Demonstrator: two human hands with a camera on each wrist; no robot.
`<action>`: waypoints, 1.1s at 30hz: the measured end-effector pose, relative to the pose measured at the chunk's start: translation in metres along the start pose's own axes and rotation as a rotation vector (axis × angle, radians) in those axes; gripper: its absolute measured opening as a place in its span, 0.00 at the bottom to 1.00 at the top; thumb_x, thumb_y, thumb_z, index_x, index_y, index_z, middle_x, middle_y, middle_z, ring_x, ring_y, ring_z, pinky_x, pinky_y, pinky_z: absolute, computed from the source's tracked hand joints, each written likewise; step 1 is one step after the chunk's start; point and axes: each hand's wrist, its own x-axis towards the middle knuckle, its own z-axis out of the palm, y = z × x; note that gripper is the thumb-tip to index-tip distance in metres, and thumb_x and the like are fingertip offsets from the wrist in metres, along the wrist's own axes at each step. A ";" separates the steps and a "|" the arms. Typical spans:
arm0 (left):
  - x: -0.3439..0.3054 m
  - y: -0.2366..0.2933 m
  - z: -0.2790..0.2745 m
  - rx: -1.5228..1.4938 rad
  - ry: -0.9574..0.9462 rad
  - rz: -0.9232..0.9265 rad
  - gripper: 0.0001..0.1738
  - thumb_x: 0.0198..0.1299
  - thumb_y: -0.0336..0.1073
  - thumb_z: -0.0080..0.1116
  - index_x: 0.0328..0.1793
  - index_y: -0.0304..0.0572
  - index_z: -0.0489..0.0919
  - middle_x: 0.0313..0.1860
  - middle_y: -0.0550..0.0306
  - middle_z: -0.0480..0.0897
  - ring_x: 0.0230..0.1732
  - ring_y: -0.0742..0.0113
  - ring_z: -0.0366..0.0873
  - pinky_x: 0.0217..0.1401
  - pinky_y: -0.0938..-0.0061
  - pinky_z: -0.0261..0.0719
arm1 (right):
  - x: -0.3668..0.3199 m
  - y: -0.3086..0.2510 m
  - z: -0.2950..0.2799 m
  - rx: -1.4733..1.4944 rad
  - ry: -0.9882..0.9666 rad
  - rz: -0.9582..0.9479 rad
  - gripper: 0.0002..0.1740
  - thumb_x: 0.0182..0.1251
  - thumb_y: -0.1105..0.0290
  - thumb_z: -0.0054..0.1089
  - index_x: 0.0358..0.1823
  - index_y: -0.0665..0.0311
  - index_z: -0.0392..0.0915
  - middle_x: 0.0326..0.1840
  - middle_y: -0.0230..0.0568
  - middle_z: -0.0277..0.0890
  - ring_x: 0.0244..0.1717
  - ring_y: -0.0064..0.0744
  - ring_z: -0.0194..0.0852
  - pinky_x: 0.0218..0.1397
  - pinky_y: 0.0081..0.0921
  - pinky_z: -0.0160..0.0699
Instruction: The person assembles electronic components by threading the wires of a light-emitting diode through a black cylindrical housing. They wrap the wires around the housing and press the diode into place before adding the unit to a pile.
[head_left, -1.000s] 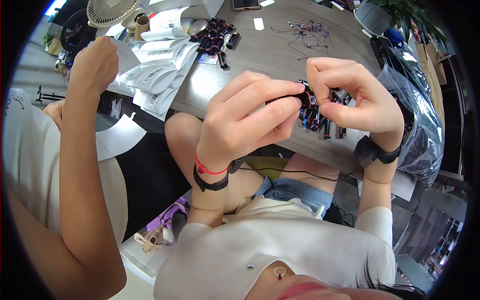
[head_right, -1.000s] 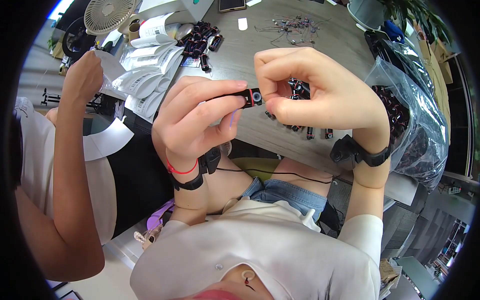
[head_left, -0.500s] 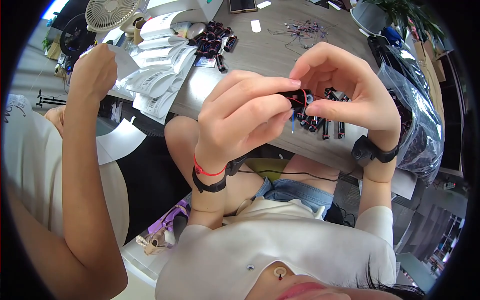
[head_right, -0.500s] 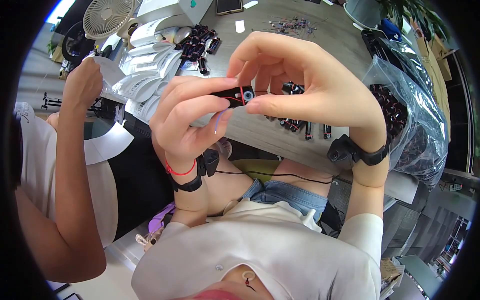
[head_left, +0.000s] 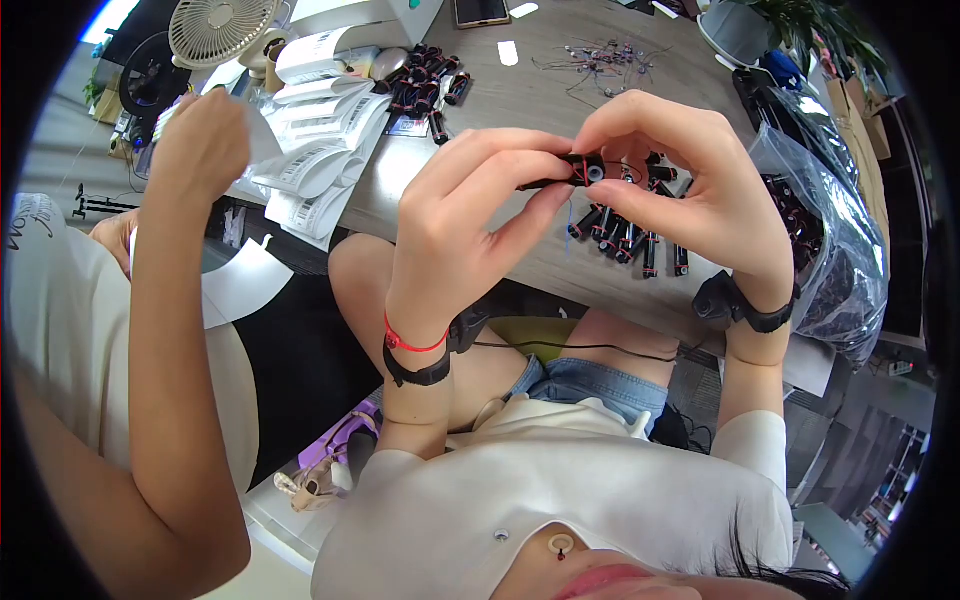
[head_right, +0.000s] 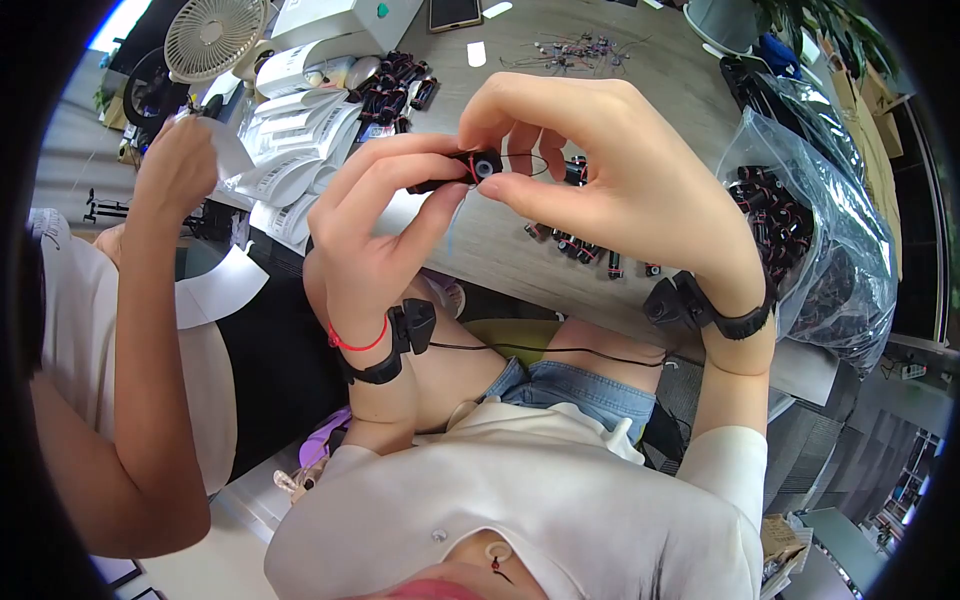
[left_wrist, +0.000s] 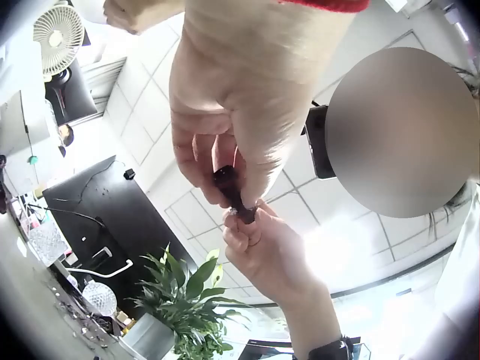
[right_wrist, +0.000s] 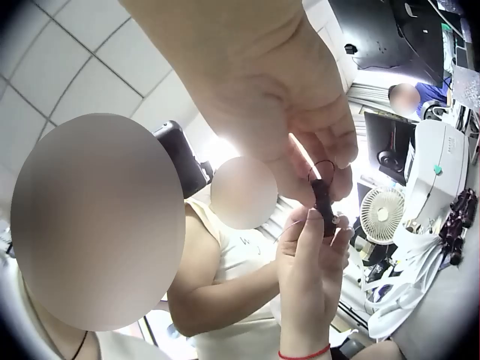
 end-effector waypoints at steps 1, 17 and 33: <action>0.000 0.000 0.000 0.000 0.000 -0.001 0.06 0.52 0.22 0.57 0.37 0.33 0.80 0.42 0.51 0.83 0.36 0.64 0.80 0.40 0.76 0.77 | 0.001 0.000 0.001 -0.020 0.016 0.005 0.15 0.56 0.79 0.63 0.45 0.70 0.74 0.43 0.36 0.74 0.33 0.19 0.69 0.38 0.15 0.71; -0.003 0.002 0.001 -0.063 0.114 -0.217 0.07 0.53 0.21 0.54 0.38 0.35 0.72 0.40 0.53 0.82 0.31 0.62 0.70 0.36 0.73 0.72 | 0.007 0.021 0.006 0.050 0.114 -0.019 0.07 0.63 0.73 0.58 0.35 0.69 0.73 0.30 0.33 0.72 0.29 0.18 0.68 0.29 0.18 0.68; -0.007 -0.005 0.008 -0.078 0.160 -0.264 0.06 0.58 0.21 0.49 0.38 0.35 0.65 0.37 0.48 0.79 0.33 0.59 0.72 0.37 0.70 0.69 | 0.008 0.005 0.024 0.098 0.137 0.193 0.03 0.62 0.79 0.57 0.32 0.72 0.72 0.31 0.31 0.72 0.30 0.16 0.70 0.31 0.14 0.73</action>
